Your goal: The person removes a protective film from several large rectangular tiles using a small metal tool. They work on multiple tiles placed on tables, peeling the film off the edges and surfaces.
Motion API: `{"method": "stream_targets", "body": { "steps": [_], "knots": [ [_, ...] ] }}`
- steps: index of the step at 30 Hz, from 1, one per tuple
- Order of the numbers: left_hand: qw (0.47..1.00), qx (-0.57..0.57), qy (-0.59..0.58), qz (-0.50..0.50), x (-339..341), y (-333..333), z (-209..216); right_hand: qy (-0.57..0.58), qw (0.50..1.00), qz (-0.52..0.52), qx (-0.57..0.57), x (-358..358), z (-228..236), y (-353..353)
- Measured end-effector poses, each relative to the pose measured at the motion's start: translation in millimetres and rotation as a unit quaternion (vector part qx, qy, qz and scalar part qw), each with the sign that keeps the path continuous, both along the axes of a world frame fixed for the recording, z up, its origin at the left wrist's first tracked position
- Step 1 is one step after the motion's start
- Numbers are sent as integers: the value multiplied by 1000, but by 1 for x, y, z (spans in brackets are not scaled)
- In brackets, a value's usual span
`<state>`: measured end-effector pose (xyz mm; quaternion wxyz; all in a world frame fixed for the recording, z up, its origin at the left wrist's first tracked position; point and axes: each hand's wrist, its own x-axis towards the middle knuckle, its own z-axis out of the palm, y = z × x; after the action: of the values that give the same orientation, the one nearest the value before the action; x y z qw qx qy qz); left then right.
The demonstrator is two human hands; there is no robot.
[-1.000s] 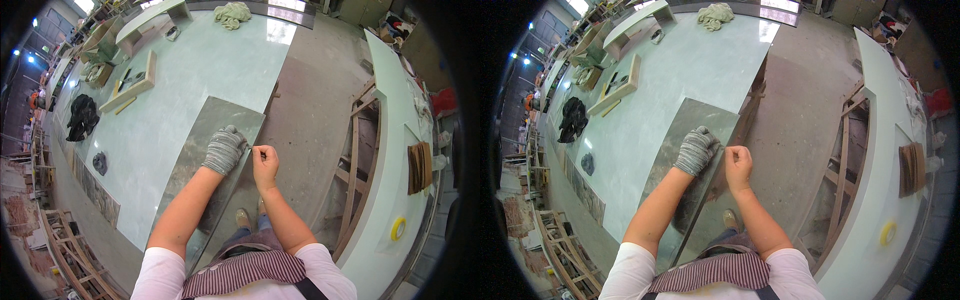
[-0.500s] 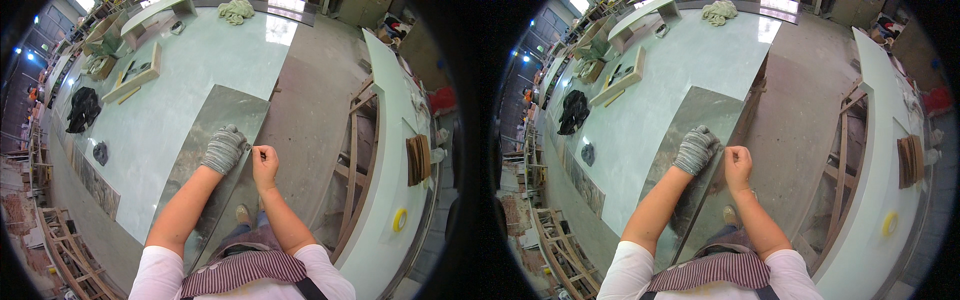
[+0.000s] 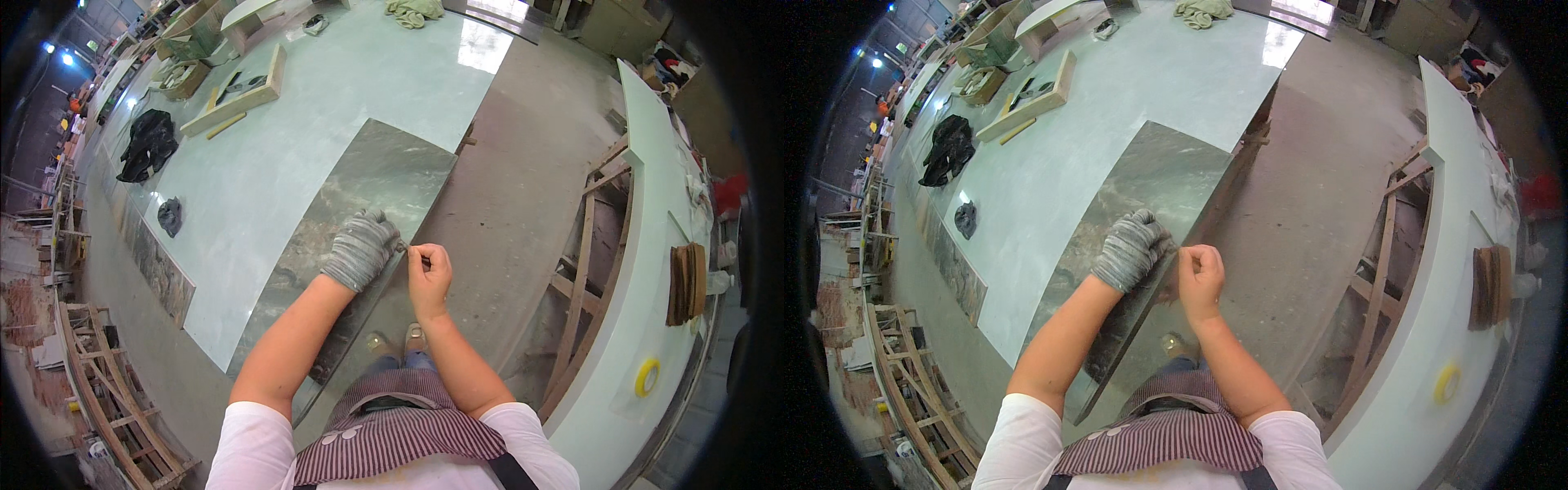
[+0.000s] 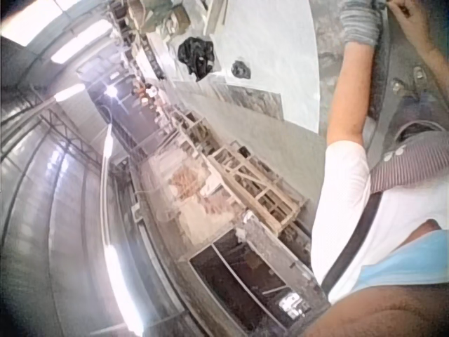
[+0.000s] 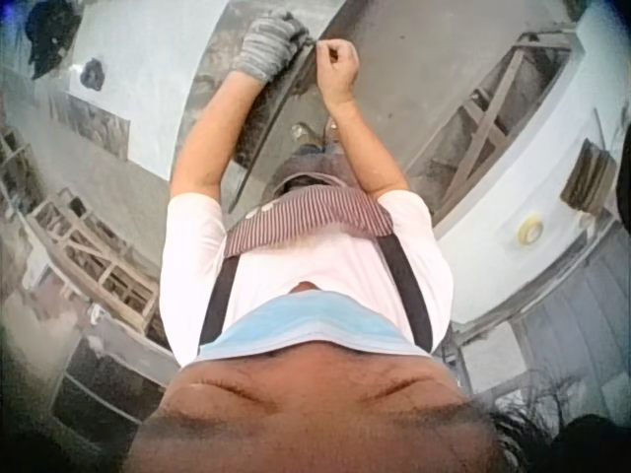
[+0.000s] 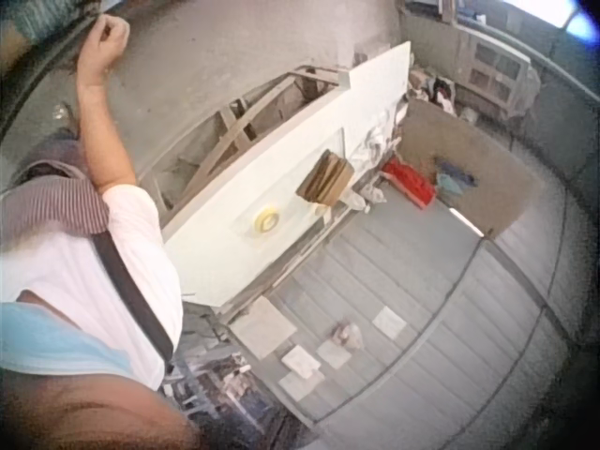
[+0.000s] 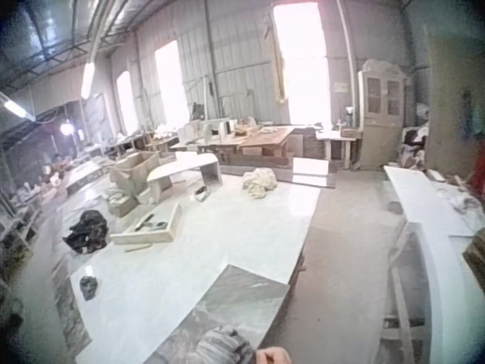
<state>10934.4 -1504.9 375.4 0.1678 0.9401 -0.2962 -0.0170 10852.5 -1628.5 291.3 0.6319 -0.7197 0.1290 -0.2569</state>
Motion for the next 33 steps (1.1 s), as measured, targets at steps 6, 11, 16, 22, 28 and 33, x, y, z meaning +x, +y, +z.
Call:
{"method": "stream_targets", "body": {
  "steps": [6, 11, 16, 22, 28, 33],
  "knots": [
    [1000, 17, -13, -15, -11, 9, 2, -1, 1000, 11, -8, -12, 2, 6],
    [999, -1, -22, -44, -20, 21, 3, 17, 999, 9, 25, -25, 9, 18],
    [997, -12, -30, -67, -28, 33, -3, -5, 1000, -10, -2, -35, 6, 31],
    [997, -29, -19, -67, -43, 48, -3, -6, 1000, -12, 9, -53, 9, 47],
    [996, -34, -22, -74, -60, 63, 0, -10, 1000, -26, -15, -71, 4, 63],
    [996, -35, -40, -77, -74, 76, -2, -14, 999, -32, -20, -84, 2, 76]
  ]
}}
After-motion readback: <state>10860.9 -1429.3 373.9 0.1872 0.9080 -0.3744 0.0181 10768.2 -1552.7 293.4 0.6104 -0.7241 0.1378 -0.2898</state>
